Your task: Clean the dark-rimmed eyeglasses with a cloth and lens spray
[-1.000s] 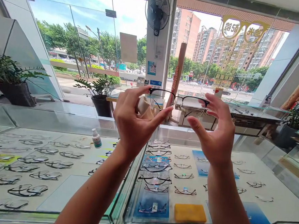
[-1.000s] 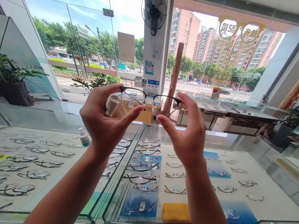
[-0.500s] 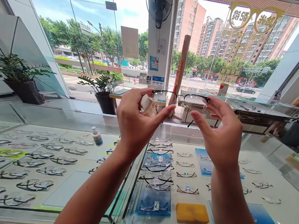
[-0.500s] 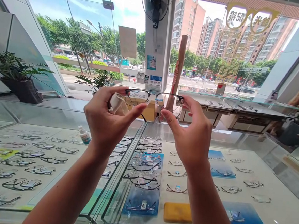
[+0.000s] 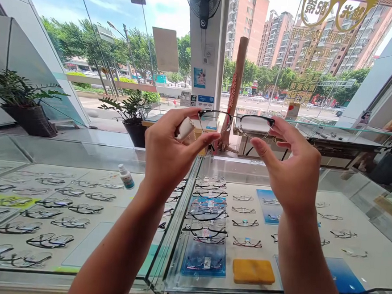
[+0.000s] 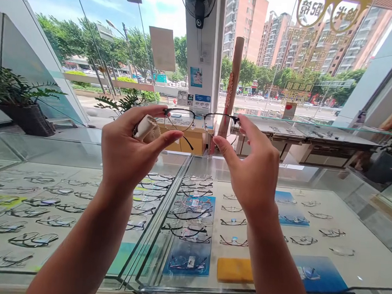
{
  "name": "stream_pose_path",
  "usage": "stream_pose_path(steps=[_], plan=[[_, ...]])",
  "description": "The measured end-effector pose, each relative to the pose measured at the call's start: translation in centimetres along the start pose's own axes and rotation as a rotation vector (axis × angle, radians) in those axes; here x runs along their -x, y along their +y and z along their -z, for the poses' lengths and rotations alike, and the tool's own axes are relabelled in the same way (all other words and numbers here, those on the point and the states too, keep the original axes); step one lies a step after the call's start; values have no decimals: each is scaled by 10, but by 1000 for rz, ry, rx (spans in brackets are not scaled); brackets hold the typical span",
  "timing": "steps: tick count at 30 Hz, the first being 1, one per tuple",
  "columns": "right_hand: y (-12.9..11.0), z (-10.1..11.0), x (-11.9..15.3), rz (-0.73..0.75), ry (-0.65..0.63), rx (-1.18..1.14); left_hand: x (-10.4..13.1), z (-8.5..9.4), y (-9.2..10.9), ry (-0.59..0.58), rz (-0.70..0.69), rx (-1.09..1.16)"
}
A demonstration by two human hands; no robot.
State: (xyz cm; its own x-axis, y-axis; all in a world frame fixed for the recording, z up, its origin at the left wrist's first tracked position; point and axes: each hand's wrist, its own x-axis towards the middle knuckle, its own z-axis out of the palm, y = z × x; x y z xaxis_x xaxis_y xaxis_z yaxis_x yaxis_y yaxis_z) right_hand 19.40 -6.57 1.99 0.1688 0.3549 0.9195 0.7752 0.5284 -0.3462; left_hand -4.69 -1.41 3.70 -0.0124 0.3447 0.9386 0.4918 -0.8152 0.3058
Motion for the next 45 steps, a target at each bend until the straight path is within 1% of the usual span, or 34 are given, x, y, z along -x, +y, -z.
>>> stream_pose_path(steps=[4,10,13,17,22,27,30,38,45], plan=[[-1,0,0,24,-2,6,-1,1,-1,-4,34,23],[-4,0,0,48,10,13,-1,0,-4,-56,143,97],[-5,-1,0,57,21,8,0,0,-5,-55,165,111],[-5,-2,0,64,28,4,-1,-1,-6,-40,170,95],[-6,0,0,81,38,11,-1,-1,-8,-49,169,82],[-8,1,1,112,34,30,0,1,-6,-37,145,62],[-10,1,1,120,39,34,0,2,-4,-50,149,48],[-15,3,1,89,16,47,0,2,-6,-61,146,36],[-18,4,1,92,12,71,-2,2,-6,-75,140,39]])
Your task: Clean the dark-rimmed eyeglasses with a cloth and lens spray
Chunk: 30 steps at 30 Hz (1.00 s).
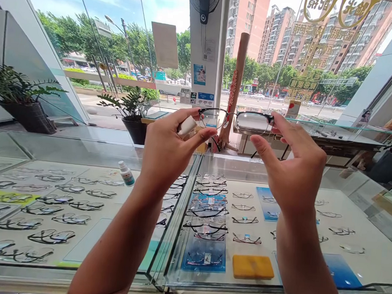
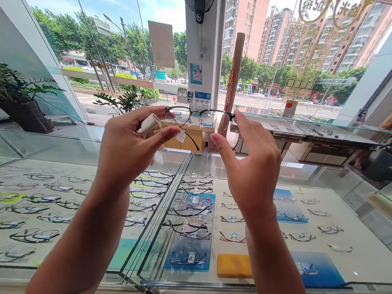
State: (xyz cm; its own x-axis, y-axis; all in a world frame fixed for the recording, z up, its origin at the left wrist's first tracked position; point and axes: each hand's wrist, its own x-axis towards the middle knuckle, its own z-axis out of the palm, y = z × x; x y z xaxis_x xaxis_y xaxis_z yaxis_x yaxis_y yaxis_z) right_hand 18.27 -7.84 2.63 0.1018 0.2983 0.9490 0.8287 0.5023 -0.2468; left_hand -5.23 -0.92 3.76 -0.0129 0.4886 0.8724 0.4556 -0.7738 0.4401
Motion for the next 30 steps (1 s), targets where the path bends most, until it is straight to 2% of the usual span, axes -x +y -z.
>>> stream_pose_path(steps=[5,11,16,24,30], plan=[[2,0,0,-16,-8,-21,0,1,1,-15,15,-7],[6,-5,2,-18,-34,-37,4,-1,5,72,-46,-60],[5,-6,3,-32,-39,-18,7,-2,12,99,-81,-120],[6,-7,4,-61,-50,-1,11,-4,17,104,-81,-106],[5,-7,3,-111,-73,-12,13,-3,21,67,-44,-47]])
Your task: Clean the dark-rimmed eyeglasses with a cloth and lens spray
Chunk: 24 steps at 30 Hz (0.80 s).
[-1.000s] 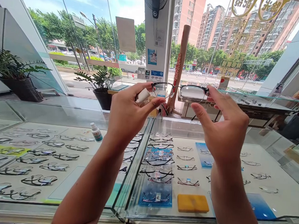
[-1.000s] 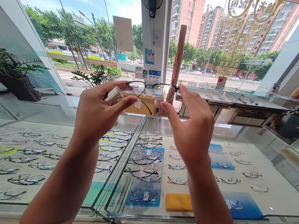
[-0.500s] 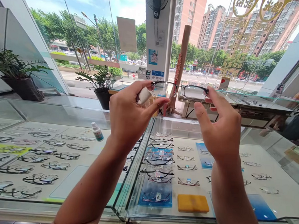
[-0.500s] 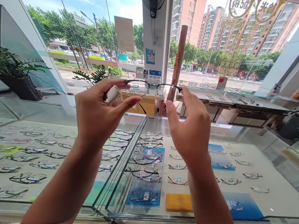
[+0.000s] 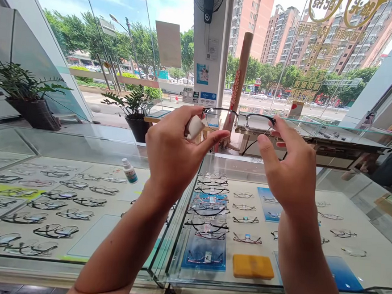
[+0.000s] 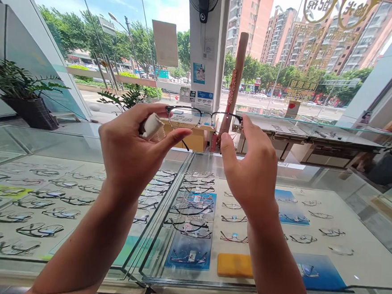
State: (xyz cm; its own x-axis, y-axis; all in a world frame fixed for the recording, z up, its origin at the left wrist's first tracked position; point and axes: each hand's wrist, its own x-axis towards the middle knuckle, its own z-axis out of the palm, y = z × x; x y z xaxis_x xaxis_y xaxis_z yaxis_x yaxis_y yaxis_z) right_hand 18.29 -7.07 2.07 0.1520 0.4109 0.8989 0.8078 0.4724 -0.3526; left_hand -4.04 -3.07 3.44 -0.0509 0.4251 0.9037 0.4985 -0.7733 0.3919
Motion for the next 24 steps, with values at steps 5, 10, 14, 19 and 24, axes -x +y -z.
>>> stream_pose_path(steps=[5,10,14,19,24], plan=[[0,0,0,-3,-6,-1,1,0,2,29,-34,-51],[1,0,0,0,-17,1,1,-1,2,48,-60,-84],[1,-1,-1,-7,-4,8,1,-2,1,43,-58,-82],[-1,0,-1,-26,-7,5,2,-1,2,39,-49,-94],[-1,0,-1,-27,1,-5,3,0,3,20,-34,-60]])
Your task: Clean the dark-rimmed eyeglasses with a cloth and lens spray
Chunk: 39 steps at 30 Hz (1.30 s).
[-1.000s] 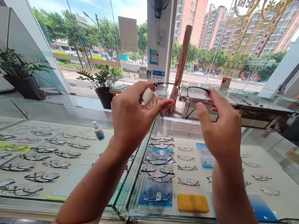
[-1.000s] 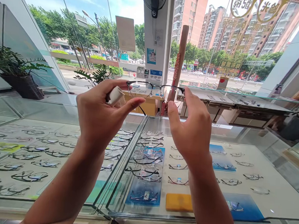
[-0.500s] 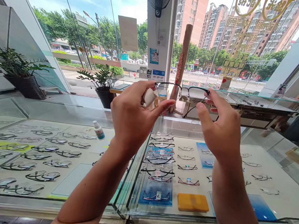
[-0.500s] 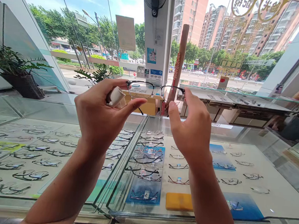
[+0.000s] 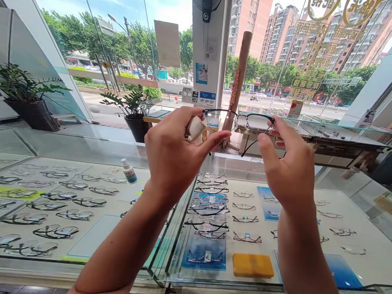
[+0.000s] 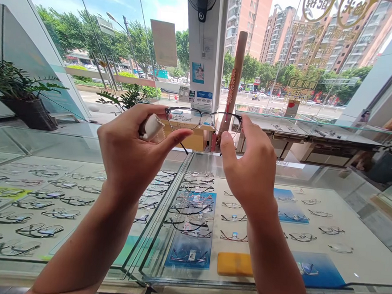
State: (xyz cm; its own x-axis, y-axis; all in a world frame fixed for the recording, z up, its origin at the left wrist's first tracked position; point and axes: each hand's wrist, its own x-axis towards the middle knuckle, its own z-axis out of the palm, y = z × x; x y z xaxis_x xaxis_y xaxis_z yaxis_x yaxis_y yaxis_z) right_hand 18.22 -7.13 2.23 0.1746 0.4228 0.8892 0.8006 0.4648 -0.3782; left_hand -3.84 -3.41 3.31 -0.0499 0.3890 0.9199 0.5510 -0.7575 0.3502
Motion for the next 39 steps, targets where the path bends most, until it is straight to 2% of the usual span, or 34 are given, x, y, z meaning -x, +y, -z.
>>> stream_pose_path(steps=[14,22,39], plan=[[5,-1,0,20,-6,-6,-2,-3,-8,34,-89,-36],[8,4,-4,172,33,-50,-19,8,-26,-80,-17,9],[5,5,-5,171,51,-76,-21,9,-23,-109,10,25]])
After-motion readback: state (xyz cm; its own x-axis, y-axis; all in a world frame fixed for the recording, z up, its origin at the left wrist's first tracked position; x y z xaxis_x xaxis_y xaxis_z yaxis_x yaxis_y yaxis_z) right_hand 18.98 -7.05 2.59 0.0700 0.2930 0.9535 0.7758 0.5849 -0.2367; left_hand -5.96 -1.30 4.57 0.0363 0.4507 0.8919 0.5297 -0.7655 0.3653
